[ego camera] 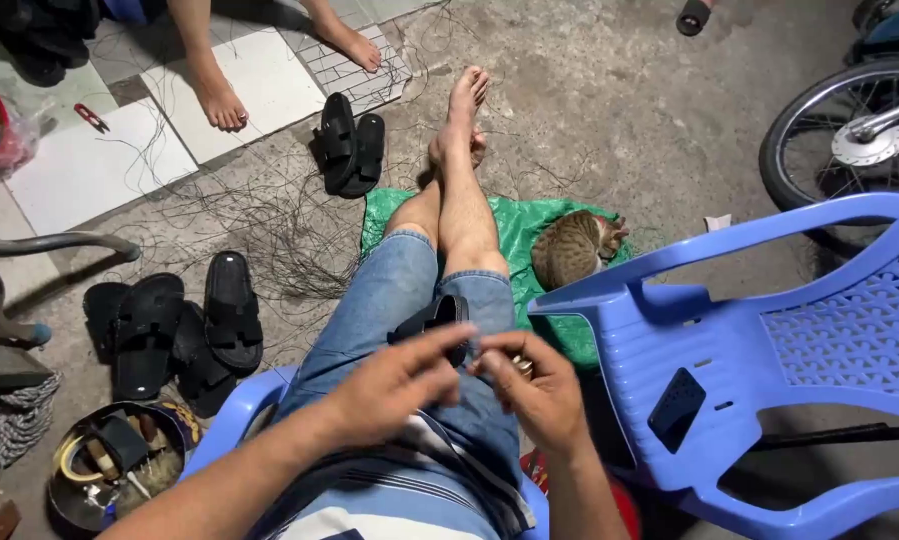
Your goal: The person repairs a black sandal by hand. The person uses a needle and thread to stitch the upper strap of the sandal to the sole, repeatedly pulling the thread through the material and tightening it.
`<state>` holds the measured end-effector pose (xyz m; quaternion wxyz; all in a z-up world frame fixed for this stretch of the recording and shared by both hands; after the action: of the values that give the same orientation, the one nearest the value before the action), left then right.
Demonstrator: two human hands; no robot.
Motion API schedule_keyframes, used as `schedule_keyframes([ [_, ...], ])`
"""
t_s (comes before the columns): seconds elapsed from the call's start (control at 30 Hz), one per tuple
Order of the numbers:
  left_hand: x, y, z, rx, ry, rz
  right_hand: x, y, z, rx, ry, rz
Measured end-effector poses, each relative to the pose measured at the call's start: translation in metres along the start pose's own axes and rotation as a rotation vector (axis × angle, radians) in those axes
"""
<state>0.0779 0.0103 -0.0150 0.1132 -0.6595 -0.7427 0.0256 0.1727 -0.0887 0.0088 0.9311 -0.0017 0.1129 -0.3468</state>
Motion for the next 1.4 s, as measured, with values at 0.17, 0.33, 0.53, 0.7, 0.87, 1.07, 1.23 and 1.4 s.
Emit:
schedule_keyframes([
  [0.17, 0.112, -0.018, 0.004, -0.085, -0.544, -0.529, 0.011, 0.015, 0.011, 0.154, -0.441, -0.135],
  [0.33, 0.177, -0.046, 0.019, -0.161, -0.606, -0.895, -0.022, 0.026, 0.009, 0.196, -0.8, 0.046],
  [0.53, 0.132, -0.026, 0.034, -0.034, -0.163, -0.817, -0.002, 0.034, -0.003, 0.21, -0.535, -0.002],
  [0.7, 0.036, 0.013, 0.022, -0.246, 0.398, -0.306, 0.066, 0.013, -0.03, -0.141, 0.256, -0.531],
  [0.87, 0.021, 0.044, 0.015, -0.272, 0.495, -0.343, 0.166, -0.011, -0.07, -0.06, 0.386, -0.89],
  [1.07, 0.017, 0.069, 0.008, -0.079, 0.527, -0.157, 0.176, -0.024, -0.04, 0.182, -0.355, -0.99],
  [1.23, 0.009, 0.082, 0.011, -0.061, 0.58, -0.089, 0.076, 0.021, -0.032, 0.134, -0.464, -0.288],
  [1.4, 0.011, 0.082, 0.011, -0.017, 0.609, -0.06, 0.084, 0.022, -0.067, -0.04, -0.181, -0.256],
])
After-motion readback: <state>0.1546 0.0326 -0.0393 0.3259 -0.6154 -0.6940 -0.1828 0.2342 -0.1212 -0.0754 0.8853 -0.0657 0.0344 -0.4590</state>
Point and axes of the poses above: each hand's wrist, its own y-axis towards the middle knuckle, its own x-axis out of the back of the hand, z = x × y, the point moved 8 cm from there along y, towards the middle knuckle, and after that the axes turned 14 degrees about y, right-handed, at the moved point
